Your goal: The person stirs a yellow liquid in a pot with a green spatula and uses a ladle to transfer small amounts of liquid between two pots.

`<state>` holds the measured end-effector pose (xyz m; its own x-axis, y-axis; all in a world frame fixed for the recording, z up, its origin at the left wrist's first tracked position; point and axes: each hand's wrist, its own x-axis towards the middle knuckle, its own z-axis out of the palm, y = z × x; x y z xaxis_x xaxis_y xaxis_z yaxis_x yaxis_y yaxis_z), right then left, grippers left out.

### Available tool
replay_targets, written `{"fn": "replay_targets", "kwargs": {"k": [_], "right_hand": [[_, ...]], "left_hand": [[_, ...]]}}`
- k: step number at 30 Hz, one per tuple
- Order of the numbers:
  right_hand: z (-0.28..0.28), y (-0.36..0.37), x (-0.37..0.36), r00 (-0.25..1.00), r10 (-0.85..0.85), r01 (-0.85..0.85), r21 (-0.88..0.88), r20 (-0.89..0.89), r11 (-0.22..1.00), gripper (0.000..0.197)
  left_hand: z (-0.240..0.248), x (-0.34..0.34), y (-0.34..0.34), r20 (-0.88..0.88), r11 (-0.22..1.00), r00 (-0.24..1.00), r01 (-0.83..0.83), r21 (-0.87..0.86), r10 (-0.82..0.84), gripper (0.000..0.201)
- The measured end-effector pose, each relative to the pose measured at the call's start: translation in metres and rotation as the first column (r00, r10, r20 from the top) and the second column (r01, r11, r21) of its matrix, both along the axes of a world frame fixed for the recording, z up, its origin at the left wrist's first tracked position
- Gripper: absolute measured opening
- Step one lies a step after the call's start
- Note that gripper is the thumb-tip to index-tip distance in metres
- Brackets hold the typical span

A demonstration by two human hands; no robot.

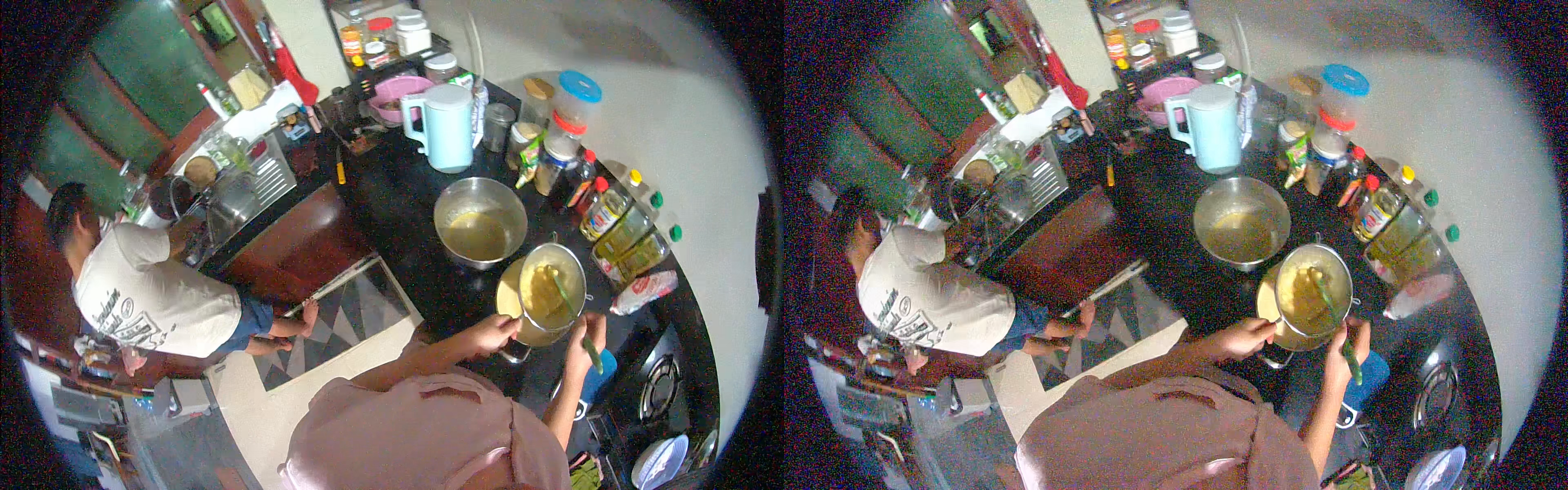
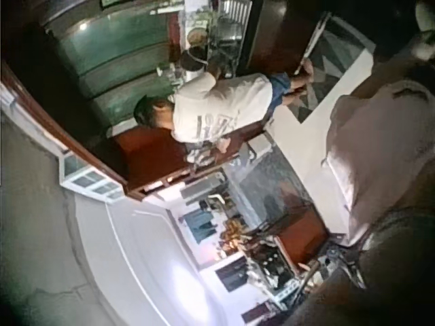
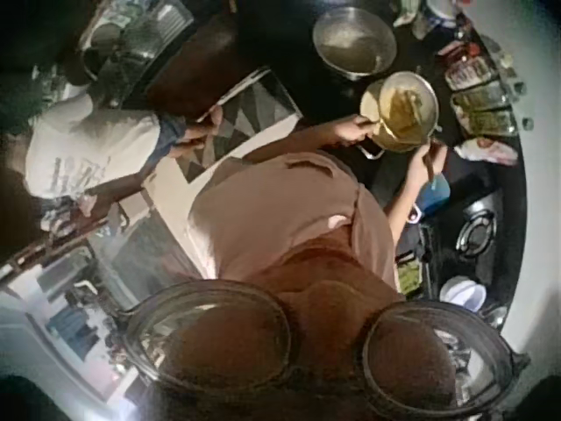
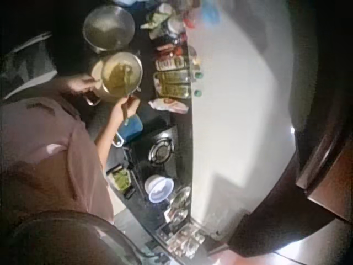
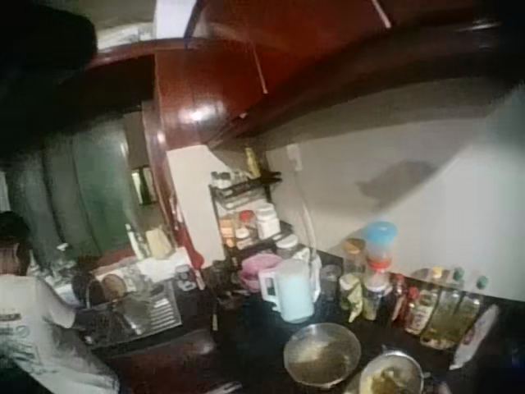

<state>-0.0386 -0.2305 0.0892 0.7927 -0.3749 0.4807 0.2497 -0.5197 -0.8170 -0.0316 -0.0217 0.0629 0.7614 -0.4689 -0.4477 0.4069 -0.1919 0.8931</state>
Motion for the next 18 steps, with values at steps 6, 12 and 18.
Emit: {"fn": "replay_targets", "kwargs": {"k": [6,12,18], "right_hand": [[0.013,0.026,-0.012,0.985,0.148,-0.162,-0.172,-0.091,0.972,0.012],[0.02,-0.022,-0.014,0.942,0.242,-0.208,0.161,-0.234,0.965,0.016],[0.057,-0.022,0.011,0.962,0.143,-0.133,0.058,-0.232,0.989,0.024]], "left_hand": [[0.003,0.003,0.002,0.178,0.996,0.984,-0.016,0.089,0.0,0.037],[-0.013,0.005,0.001,-0.01,0.998,0.998,0.061,0.028,-0.06,0.037],[-0.01,-0.001,0.018,-0.158,0.991,0.986,0.021,-0.133,-0.043,0.036]]}}
